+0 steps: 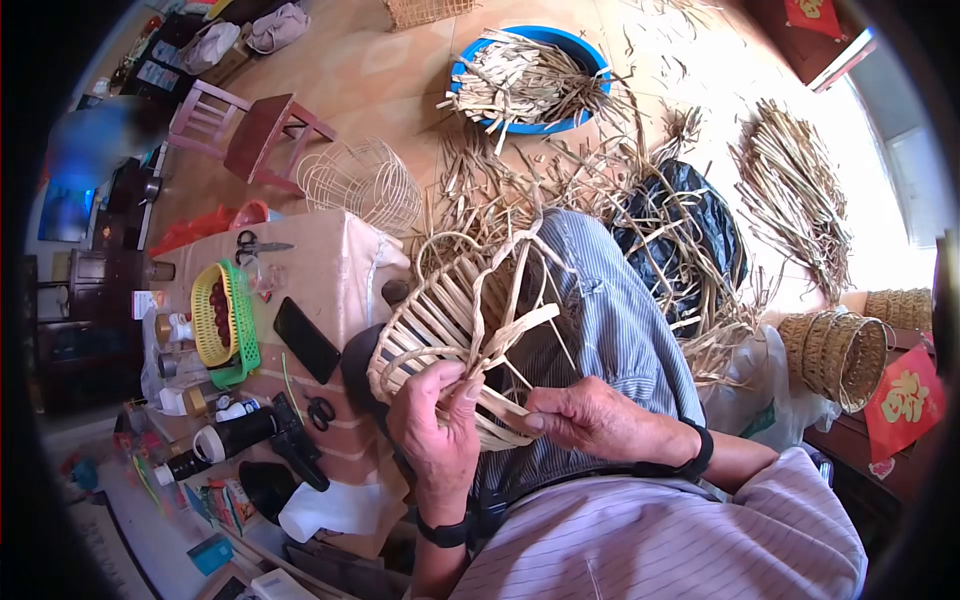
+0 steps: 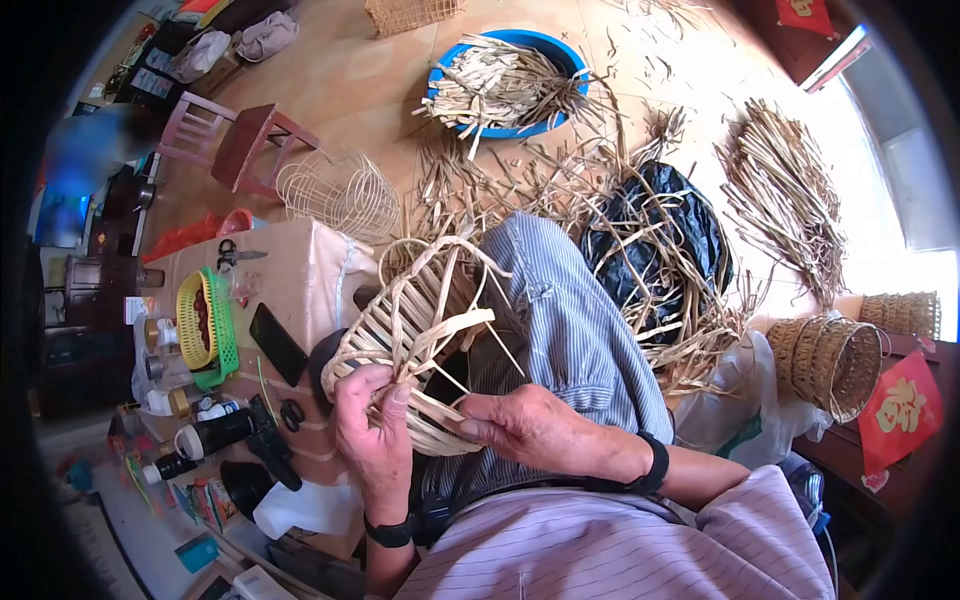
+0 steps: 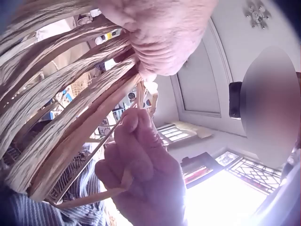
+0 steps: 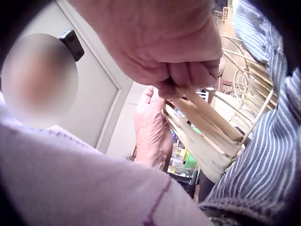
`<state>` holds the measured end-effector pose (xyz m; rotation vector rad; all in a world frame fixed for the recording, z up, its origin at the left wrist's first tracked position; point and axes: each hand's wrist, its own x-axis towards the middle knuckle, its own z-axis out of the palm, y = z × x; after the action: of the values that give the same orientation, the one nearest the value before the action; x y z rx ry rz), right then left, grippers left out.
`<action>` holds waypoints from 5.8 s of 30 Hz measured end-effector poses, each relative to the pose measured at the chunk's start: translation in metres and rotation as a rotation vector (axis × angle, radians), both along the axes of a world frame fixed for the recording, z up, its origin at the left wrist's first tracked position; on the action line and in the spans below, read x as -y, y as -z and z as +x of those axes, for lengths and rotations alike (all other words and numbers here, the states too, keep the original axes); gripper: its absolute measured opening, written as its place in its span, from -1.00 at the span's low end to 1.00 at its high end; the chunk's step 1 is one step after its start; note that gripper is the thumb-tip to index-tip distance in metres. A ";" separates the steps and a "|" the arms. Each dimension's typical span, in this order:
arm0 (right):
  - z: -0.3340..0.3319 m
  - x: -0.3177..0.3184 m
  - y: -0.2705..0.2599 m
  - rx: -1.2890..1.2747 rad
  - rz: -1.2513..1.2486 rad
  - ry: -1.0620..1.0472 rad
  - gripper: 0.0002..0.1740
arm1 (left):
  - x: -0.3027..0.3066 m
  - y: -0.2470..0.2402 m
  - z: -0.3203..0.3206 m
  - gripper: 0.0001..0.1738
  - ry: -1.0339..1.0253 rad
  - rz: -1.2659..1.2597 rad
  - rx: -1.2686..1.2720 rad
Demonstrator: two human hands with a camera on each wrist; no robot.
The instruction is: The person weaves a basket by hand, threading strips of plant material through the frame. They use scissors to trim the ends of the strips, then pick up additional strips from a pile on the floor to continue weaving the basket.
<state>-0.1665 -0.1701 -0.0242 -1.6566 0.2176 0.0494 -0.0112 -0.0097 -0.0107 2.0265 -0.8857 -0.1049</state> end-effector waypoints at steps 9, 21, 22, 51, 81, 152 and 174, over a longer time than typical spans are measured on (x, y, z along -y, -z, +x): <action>-0.052 0.067 0.002 -0.130 0.089 -0.050 -0.56 | -0.004 0.005 -0.015 -0.70 -0.036 -0.160 -0.130; -0.086 0.106 0.040 -0.214 -0.559 0.503 -0.78 | 0.019 -0.014 0.026 -0.77 0.077 -0.012 -0.064; -0.082 0.105 0.037 -0.211 -0.550 0.483 -0.81 | 0.023 -0.019 0.030 -0.77 0.077 -0.002 -0.077; -0.015 0.052 0.013 0.125 -0.709 0.632 -0.70 | -0.171 0.046 0.073 -0.70 -0.417 0.319 -0.238; 0.012 -0.017 -0.054 0.219 0.415 -0.092 -0.48 | -0.045 -0.069 -0.029 -0.63 0.229 -0.098 0.348; 0.035 0.025 -0.055 0.204 -0.687 0.064 -0.49 | 0.067 -0.089 0.050 -0.51 0.157 0.191 -0.261; 0.004 0.061 -0.048 -0.015 -0.809 0.037 -0.36 | 0.089 -0.080 0.061 -0.70 0.307 0.394 0.047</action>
<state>-0.1623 -0.2307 0.0234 -2.4562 0.3027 -0.0644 0.0500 -0.0985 0.0695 2.2411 -1.2819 -0.4329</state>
